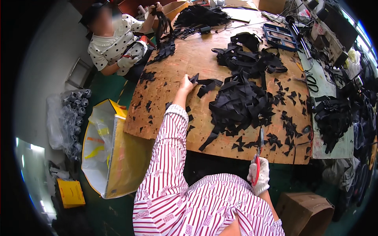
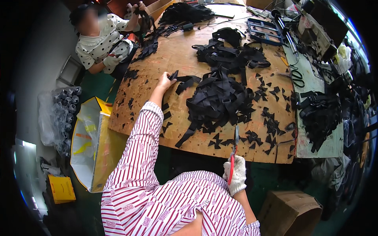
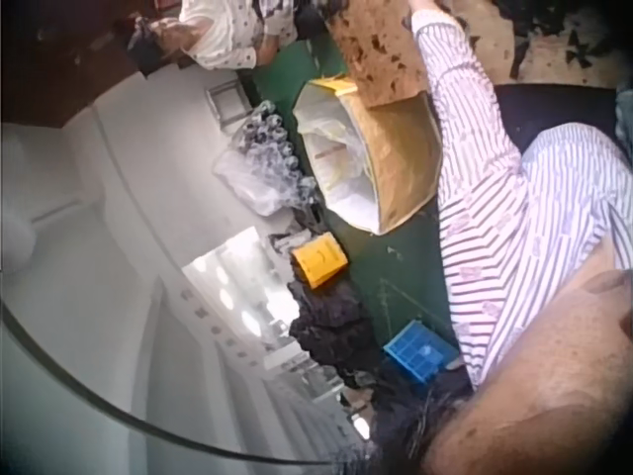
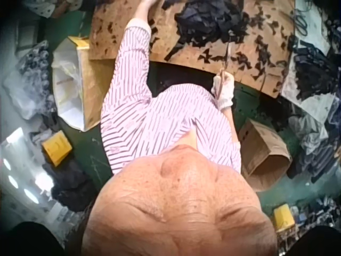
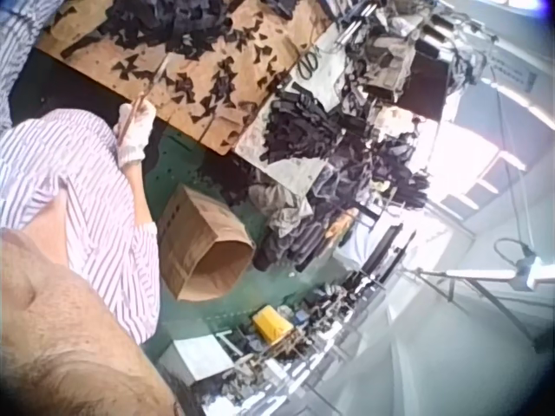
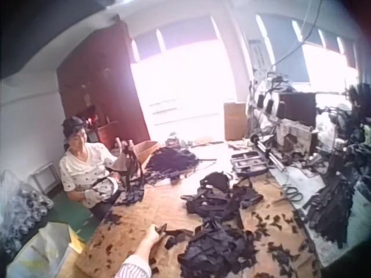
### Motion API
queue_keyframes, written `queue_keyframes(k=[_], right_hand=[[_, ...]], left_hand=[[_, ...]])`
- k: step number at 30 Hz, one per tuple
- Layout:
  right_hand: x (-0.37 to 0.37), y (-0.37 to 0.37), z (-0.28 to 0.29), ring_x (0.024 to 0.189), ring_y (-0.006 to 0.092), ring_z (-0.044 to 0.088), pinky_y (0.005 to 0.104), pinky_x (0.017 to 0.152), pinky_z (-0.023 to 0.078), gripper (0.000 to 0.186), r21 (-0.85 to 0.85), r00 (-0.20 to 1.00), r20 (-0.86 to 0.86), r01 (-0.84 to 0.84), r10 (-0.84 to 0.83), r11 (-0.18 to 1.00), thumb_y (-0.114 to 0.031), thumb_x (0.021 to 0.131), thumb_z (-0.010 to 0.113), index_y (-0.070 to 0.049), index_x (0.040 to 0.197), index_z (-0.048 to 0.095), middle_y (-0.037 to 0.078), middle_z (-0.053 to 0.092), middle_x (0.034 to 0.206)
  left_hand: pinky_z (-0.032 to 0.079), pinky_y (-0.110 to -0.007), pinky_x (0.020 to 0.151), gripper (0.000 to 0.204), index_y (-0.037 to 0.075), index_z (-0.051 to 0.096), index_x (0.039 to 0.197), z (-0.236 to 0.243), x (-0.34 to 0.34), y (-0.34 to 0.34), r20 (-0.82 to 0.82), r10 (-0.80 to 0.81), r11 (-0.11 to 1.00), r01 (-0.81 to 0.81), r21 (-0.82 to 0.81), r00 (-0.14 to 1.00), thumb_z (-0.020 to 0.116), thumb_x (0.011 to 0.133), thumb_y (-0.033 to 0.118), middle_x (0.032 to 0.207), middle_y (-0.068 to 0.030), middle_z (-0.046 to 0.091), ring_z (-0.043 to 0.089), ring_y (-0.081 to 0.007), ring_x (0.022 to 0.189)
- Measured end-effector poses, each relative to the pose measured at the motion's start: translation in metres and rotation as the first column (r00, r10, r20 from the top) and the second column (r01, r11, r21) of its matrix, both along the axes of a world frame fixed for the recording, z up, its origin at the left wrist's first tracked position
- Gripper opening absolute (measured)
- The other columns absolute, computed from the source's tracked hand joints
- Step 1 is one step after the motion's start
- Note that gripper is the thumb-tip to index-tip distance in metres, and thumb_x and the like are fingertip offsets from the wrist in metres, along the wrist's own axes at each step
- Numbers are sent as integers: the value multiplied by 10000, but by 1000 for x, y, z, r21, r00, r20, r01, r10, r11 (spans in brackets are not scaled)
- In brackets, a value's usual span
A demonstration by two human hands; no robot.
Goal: The person uses red-handled scissors to cut black fabric straps into smaller pieces on a wooden workbench. They repeatedly pick up straps, cut them, and place the cut pieces into a yellow bin.
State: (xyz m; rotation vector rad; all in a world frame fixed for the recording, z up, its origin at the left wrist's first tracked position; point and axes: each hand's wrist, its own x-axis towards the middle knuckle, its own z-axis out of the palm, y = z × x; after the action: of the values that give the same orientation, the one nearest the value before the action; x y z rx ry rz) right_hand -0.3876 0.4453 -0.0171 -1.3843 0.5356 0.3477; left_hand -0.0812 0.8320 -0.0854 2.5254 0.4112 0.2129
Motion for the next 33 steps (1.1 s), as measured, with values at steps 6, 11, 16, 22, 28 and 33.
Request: queue_keyframes(k=[6,11,16,22,28,33], right_hand=[[-3,2,-2,391,100,415,213,344,351,203,13,998,52,-47,47,999,-122,821,532,-48,985,436,29,475,636],[-2,1,-1,407,94,427,220,349,366,223,-13,997,59,-42,42,999,-67,797,561,-57,978,432,31,478,663],[18,2,19,506,74,468,212,454,416,415,-15,974,201,-101,102,995,-45,730,717,-64,1015,415,12,491,738],[59,14,37,722,84,535,228,671,473,510,-185,703,698,-8,137,983,-59,708,751,-50,1076,399,16,539,829],[54,20,10,959,188,590,319,835,489,503,-159,597,785,-69,168,985,37,747,627,-70,1167,372,114,549,1068],[41,18,27,769,131,586,275,681,505,455,-147,742,666,29,77,989,-6,762,658,-67,1123,388,55,568,932]], left_hand=[[432,-295,551,349,39,509,960,4,-20,7,122,17,895,39,-444,992,737,709,123,757,-70,623,550,-141,592],[412,-208,528,184,42,529,945,26,-48,-4,466,-14,941,169,-292,884,647,804,51,744,-38,612,521,-88,583],[437,-223,653,232,29,526,955,94,-111,-53,525,-282,775,513,-369,803,668,773,8,774,-43,590,546,-100,707],[441,-212,656,266,16,523,989,152,-201,-135,327,-499,749,589,-304,803,637,754,-36,826,-29,592,544,-64,753],[463,-207,727,275,26,499,1103,137,-238,-189,267,-528,376,504,-778,806,555,835,-5,875,-33,608,586,-82,806],[454,-197,720,418,40,367,1301,127,-256,-202,376,-436,226,504,-834,818,503,932,182,922,-71,611,590,-97,799]])
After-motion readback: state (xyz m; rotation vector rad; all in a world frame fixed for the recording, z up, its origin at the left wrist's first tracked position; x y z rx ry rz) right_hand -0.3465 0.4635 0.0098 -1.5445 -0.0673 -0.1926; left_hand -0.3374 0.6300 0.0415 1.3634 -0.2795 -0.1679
